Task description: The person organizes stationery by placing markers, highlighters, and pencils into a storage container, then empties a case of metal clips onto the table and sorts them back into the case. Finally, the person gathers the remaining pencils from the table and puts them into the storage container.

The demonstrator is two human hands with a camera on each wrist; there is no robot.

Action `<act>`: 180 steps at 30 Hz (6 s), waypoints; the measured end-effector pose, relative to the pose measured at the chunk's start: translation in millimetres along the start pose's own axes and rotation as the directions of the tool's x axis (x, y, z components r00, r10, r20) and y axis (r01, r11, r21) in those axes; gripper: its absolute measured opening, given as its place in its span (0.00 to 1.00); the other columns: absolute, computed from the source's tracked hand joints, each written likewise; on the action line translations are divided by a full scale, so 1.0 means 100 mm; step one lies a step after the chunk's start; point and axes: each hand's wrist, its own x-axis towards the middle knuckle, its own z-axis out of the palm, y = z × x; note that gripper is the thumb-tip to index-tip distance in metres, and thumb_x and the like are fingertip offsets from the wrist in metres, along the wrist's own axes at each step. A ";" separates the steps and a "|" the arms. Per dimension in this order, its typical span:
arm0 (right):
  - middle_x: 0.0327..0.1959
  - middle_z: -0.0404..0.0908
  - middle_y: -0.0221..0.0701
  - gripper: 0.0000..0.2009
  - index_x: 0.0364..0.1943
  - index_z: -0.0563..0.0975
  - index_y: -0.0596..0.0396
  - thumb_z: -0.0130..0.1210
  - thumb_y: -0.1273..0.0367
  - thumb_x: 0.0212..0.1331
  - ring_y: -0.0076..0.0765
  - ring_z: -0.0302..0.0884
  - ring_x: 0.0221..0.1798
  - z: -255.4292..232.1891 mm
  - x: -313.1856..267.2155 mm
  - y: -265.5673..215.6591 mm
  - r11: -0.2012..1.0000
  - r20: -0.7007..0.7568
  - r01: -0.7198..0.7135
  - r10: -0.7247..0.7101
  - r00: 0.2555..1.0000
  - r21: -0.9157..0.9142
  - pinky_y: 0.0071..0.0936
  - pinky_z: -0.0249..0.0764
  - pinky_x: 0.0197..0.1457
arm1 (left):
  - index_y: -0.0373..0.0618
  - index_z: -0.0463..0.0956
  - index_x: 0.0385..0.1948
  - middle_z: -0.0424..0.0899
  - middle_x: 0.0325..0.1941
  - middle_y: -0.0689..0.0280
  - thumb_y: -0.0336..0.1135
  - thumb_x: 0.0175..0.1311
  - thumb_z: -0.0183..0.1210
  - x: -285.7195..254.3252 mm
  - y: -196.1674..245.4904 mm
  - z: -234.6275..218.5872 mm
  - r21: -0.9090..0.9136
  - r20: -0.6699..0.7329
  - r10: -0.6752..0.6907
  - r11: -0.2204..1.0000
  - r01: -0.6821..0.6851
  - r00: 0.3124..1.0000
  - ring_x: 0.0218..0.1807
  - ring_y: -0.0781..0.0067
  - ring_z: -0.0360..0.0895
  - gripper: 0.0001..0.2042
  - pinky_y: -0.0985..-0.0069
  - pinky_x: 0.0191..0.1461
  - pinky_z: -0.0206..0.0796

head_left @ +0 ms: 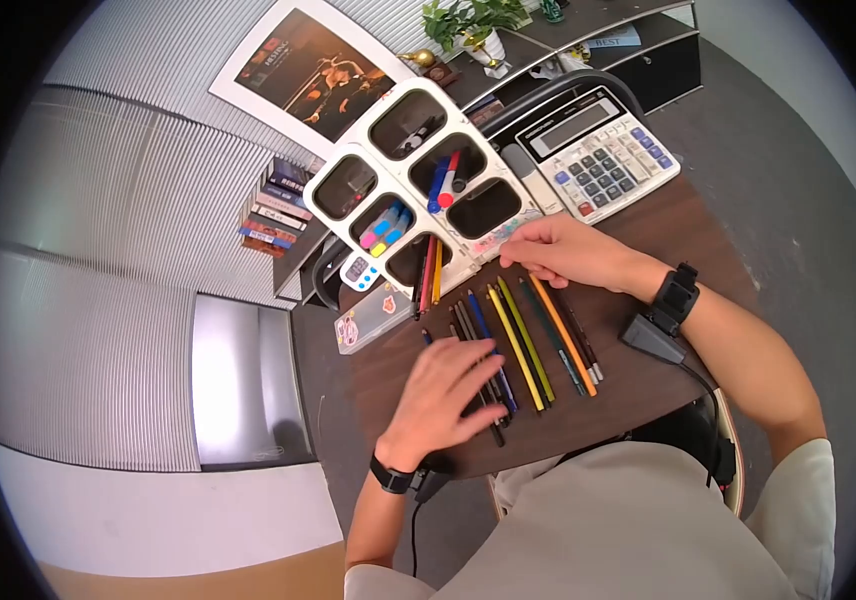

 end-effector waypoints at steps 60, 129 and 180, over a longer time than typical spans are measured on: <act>0.22 0.69 0.18 0.15 0.44 0.84 0.57 0.55 0.60 0.79 0.12 0.62 0.23 0.04 0.00 -0.04 1.000 -0.056 0.005 -0.004 0.998 0.023 0.15 0.60 0.26 | 0.34 0.68 0.72 0.65 0.82 0.54 0.12 0.55 0.57 0.25 0.46 0.14 -0.031 0.247 -0.092 0.994 0.102 0.965 0.84 0.52 0.59 0.36 0.52 0.85 0.55; 0.22 0.68 0.17 0.15 0.43 0.83 0.57 0.56 0.58 0.78 0.13 0.63 0.23 0.03 0.01 -0.03 1.000 -0.048 0.004 -0.005 0.999 -0.010 0.16 0.61 0.27 | 0.39 0.61 0.78 0.57 0.85 0.51 0.43 0.65 0.69 0.20 0.31 0.22 -0.034 0.244 -0.164 0.984 0.177 0.956 0.85 0.46 0.53 0.41 0.47 0.86 0.44; 0.26 0.68 0.15 0.13 0.48 0.83 0.57 0.53 0.62 0.81 0.12 0.62 0.26 0.07 -0.03 -0.12 0.997 -0.068 -0.078 0.077 0.995 -0.014 0.15 0.59 0.27 | 0.44 0.85 0.48 0.83 0.48 0.65 0.31 0.65 0.68 0.24 -0.34 0.35 -0.208 -0.205 -0.057 0.978 0.013 0.977 0.48 0.59 0.79 0.11 0.63 0.54 0.73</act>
